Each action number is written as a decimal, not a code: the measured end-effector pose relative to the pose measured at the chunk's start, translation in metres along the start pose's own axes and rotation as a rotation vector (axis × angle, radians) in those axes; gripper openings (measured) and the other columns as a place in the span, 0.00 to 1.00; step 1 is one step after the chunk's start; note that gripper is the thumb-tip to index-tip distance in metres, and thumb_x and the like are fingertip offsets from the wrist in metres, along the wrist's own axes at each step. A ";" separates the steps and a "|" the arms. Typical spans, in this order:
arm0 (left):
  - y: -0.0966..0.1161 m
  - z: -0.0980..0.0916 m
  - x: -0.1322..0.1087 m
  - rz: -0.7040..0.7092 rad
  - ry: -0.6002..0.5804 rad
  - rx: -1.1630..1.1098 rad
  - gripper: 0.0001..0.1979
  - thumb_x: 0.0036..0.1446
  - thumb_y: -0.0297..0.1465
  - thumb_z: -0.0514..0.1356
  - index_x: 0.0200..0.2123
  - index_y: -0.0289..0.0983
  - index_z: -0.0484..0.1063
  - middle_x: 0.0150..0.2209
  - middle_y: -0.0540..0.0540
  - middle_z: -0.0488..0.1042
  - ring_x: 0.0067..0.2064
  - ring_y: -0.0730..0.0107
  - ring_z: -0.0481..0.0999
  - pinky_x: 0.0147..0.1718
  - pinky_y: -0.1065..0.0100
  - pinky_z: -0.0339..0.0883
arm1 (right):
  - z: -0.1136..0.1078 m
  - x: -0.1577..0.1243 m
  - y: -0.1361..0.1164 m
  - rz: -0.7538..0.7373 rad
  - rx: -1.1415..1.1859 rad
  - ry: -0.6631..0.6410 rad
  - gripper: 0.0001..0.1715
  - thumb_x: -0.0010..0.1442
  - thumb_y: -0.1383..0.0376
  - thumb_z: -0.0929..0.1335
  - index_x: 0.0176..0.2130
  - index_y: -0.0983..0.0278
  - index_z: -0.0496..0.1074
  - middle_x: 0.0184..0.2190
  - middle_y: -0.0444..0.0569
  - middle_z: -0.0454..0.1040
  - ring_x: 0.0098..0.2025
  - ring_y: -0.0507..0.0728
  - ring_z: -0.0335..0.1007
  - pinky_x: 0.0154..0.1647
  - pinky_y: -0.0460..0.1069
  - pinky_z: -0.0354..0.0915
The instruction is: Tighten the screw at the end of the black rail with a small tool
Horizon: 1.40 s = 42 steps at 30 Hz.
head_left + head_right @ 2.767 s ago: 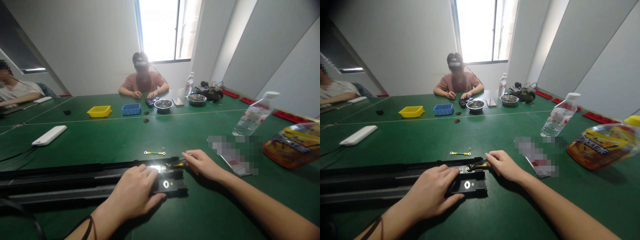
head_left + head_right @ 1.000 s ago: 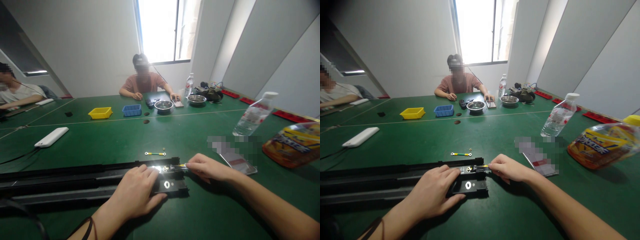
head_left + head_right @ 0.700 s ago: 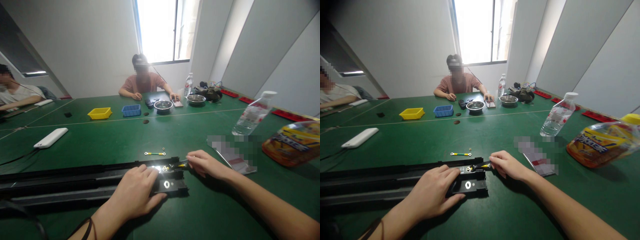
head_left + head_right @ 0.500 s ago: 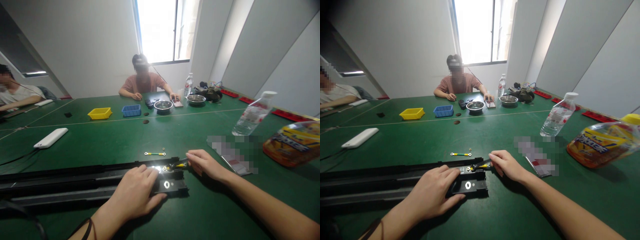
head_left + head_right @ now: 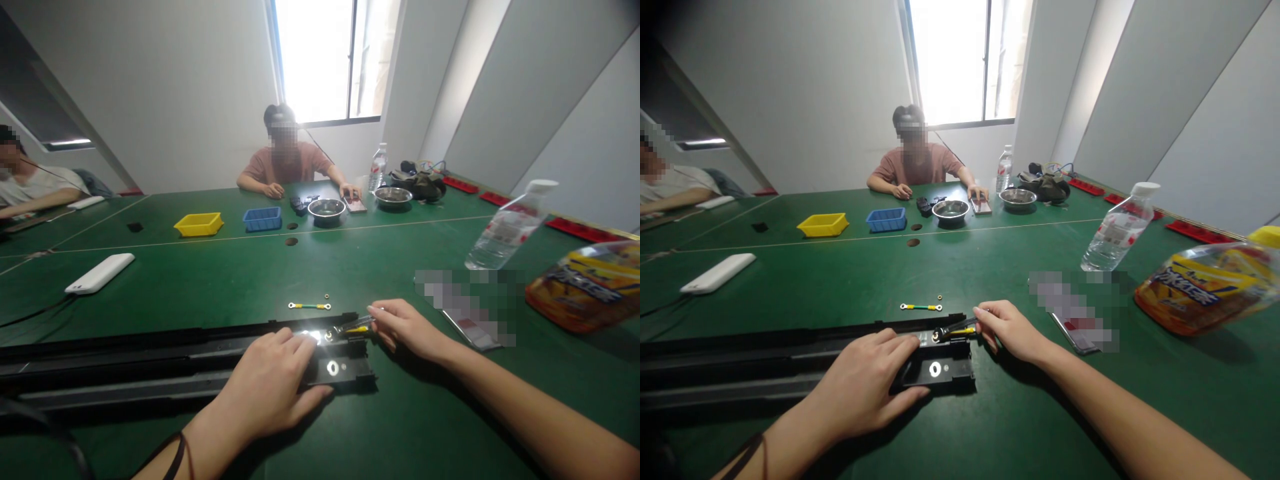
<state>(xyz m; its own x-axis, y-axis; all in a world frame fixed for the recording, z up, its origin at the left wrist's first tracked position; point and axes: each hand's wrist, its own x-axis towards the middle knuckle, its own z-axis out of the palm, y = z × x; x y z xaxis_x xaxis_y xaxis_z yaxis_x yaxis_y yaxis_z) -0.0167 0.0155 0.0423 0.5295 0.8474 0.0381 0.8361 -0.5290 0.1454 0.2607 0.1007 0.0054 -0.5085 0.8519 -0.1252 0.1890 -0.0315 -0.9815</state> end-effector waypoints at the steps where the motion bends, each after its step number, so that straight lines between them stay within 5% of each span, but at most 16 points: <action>1: 0.000 0.000 0.000 -0.001 0.001 0.001 0.21 0.63 0.48 0.60 0.51 0.40 0.70 0.43 0.41 0.76 0.45 0.51 0.73 0.44 0.54 0.68 | 0.000 0.000 0.000 0.007 -0.016 -0.006 0.29 0.68 0.46 0.65 0.25 0.64 0.66 0.14 0.40 0.65 0.17 0.49 0.59 0.22 0.45 0.56; 6: 0.000 0.000 0.001 -0.002 -0.007 0.001 0.21 0.63 0.48 0.60 0.51 0.40 0.70 0.43 0.41 0.76 0.45 0.51 0.73 0.44 0.53 0.68 | -0.002 0.000 -0.004 0.074 -0.107 -0.025 0.27 0.69 0.48 0.63 0.28 0.64 0.68 0.14 0.40 0.64 0.17 0.49 0.60 0.21 0.45 0.56; 13: -0.001 0.001 -0.001 0.000 0.002 -0.012 0.22 0.63 0.48 0.60 0.52 0.41 0.70 0.44 0.42 0.76 0.45 0.50 0.73 0.45 0.52 0.69 | -0.009 -0.011 -0.018 0.174 -0.296 -0.243 0.26 0.68 0.49 0.65 0.28 0.66 0.71 0.15 0.41 0.64 0.15 0.48 0.58 0.16 0.43 0.50; 30: -0.001 0.001 0.001 0.001 0.000 0.005 0.21 0.63 0.48 0.60 0.50 0.40 0.70 0.43 0.41 0.76 0.45 0.51 0.73 0.45 0.54 0.69 | -0.015 -0.010 -0.017 0.194 -0.203 -0.279 0.30 0.66 0.49 0.65 0.22 0.65 0.66 0.15 0.41 0.62 0.15 0.47 0.54 0.14 0.44 0.47; 34: 0.000 0.000 0.001 -0.002 -0.002 0.008 0.20 0.63 0.48 0.60 0.49 0.41 0.70 0.43 0.42 0.76 0.44 0.52 0.73 0.44 0.55 0.68 | -0.016 -0.009 -0.013 0.182 -0.188 -0.223 0.29 0.66 0.48 0.66 0.22 0.64 0.65 0.14 0.39 0.60 0.14 0.47 0.54 0.14 0.44 0.47; 42: -0.001 0.000 0.001 -0.002 -0.005 0.018 0.20 0.62 0.48 0.61 0.50 0.40 0.70 0.43 0.42 0.77 0.45 0.51 0.73 0.44 0.54 0.68 | -0.011 -0.006 -0.012 0.009 -0.271 0.108 0.32 0.67 0.42 0.63 0.25 0.62 0.65 0.13 0.38 0.60 0.16 0.50 0.57 0.20 0.46 0.53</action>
<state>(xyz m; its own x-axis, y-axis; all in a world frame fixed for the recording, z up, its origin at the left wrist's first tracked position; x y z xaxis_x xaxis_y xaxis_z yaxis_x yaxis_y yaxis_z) -0.0168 0.0165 0.0427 0.5286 0.8482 0.0328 0.8395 -0.5281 0.1278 0.2711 0.1017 0.0197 -0.4162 0.9034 -0.1033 0.4182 0.0893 -0.9039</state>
